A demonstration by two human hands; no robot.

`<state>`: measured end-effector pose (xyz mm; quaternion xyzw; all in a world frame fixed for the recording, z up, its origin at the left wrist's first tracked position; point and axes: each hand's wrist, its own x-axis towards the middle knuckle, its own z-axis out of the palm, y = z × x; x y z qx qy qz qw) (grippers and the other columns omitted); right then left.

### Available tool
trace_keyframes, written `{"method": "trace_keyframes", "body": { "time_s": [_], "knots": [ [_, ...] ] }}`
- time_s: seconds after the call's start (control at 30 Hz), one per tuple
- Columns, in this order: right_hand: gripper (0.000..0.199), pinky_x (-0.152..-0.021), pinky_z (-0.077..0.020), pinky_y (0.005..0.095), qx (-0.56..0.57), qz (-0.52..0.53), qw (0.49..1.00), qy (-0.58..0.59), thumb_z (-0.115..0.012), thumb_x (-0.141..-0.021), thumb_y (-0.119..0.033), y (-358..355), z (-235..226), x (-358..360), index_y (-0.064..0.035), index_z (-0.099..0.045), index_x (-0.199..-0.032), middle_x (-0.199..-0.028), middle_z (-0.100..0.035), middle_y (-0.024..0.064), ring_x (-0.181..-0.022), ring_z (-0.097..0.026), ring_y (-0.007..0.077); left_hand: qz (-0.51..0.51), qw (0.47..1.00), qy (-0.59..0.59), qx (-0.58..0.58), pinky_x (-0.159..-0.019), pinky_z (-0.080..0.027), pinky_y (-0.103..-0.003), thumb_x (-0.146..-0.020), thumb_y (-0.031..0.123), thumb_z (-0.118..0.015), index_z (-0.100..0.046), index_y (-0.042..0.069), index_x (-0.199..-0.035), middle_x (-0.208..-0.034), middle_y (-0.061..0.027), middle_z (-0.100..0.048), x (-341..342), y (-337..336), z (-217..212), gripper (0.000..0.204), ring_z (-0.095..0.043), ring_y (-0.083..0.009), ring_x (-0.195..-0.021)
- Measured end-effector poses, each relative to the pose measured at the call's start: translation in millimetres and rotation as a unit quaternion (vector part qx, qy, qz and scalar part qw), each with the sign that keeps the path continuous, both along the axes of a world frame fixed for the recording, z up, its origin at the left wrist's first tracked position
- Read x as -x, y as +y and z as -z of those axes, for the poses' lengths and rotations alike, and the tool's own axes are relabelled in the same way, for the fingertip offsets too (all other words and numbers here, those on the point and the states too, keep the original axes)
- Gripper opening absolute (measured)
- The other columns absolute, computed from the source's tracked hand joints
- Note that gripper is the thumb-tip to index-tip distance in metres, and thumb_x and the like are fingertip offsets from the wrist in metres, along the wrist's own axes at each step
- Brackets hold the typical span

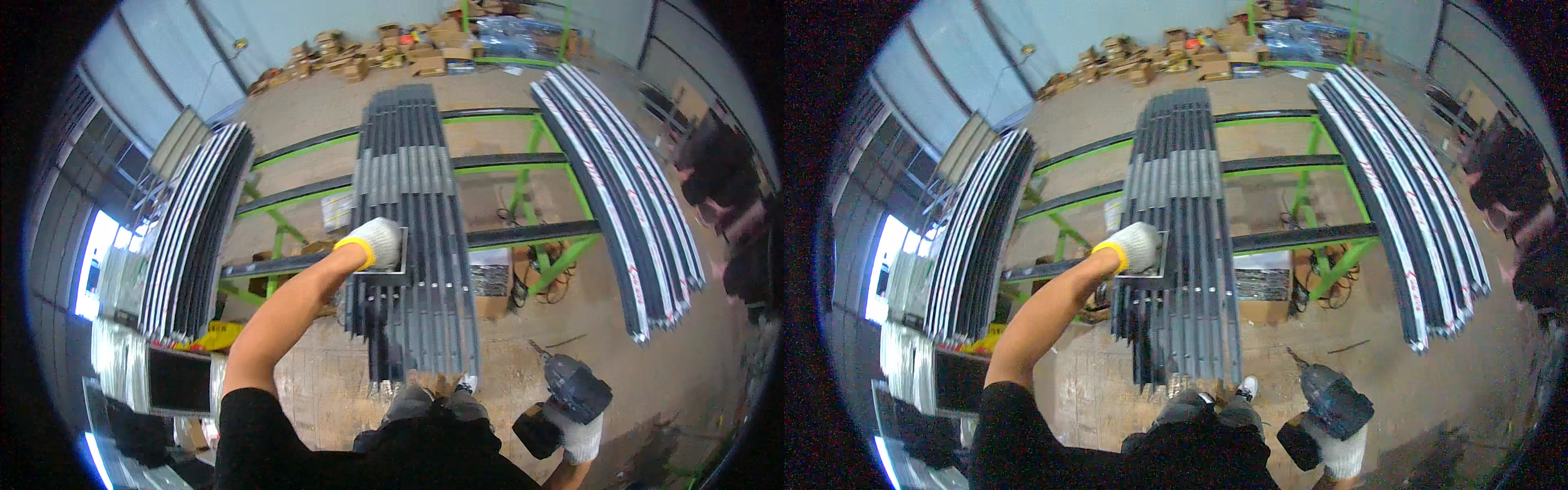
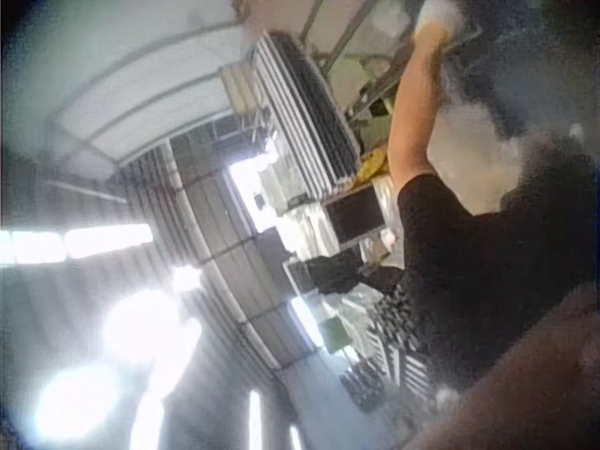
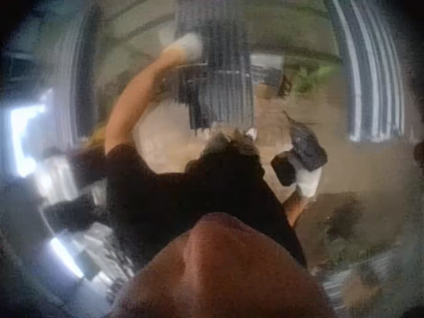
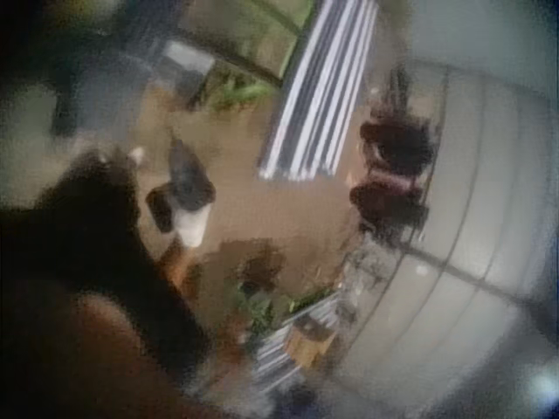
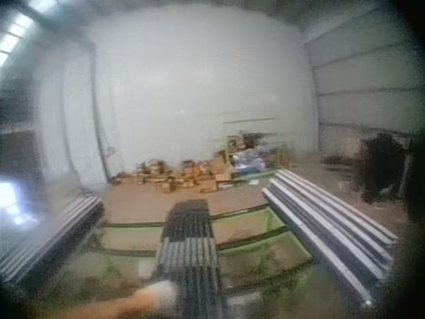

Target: The person uses a cordless drill to fasten screws into a stack of metal frame sections on a green workbench. They then lift the assembled stack and place it on a red table, pick up a separate rectangular metal frame, and set it on the workbench. The person walks to the red table, picks up a small container of screws, and returns to the workbench.

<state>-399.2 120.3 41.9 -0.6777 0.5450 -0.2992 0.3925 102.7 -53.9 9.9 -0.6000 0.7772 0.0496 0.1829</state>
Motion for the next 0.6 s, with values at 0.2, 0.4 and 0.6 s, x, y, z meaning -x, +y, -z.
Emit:
{"method": "trace_keyframes", "body": {
  "time_s": [0.2, 0.4, 0.6],
  "knots": [
    [0.042, -0.083, -0.0582, 0.0407, 0.049, 0.005, 0.997, 0.066, -0.080, -0.071, -0.009, 13, -7, -20, -0.0053, -0.079, -0.113, -0.106, -0.078, 0.0151, -0.092, -0.075, 0.0319, -0.005, 0.991, 0.126, 0.039, -0.086, -0.059, -0.047, -0.085, 0.026, -0.065, -0.080, 0.003, -0.092, -0.098, -0.0231, -0.076, 1, 12, -20, 0.029, -0.074, -0.0422, -0.094],
    [0.039, -0.083, -0.0583, 0.0404, 0.052, 0.118, 0.990, 0.065, -0.078, -0.073, -0.008, 68, -11, -81, -0.0063, -0.079, -0.112, -0.107, -0.078, 0.0146, -0.092, -0.075, 0.0324, -0.152, 0.879, 0.451, -0.009, -0.081, -0.058, -0.044, -0.093, 0.029, -0.059, -0.077, 0.000, -0.094, -0.094, -0.0227, -0.075, -12, 31, -36, 0.034, -0.074, -0.0380, -0.087],
    [0.029, -0.074, -0.0570, 0.0375, 0.100, 0.198, 0.972, 0.082, -0.076, -0.073, -0.004, 129, -14, -152, -0.0059, -0.077, -0.102, -0.091, -0.075, 0.0088, -0.079, -0.071, 0.0241, -0.157, 0.827, 0.534, -0.081, -0.083, -0.055, -0.044, -0.093, 0.027, -0.061, -0.074, -0.004, -0.094, -0.094, -0.0247, -0.075, -26, 21, -27, 0.034, -0.073, -0.0392, -0.088]
  ]
}}
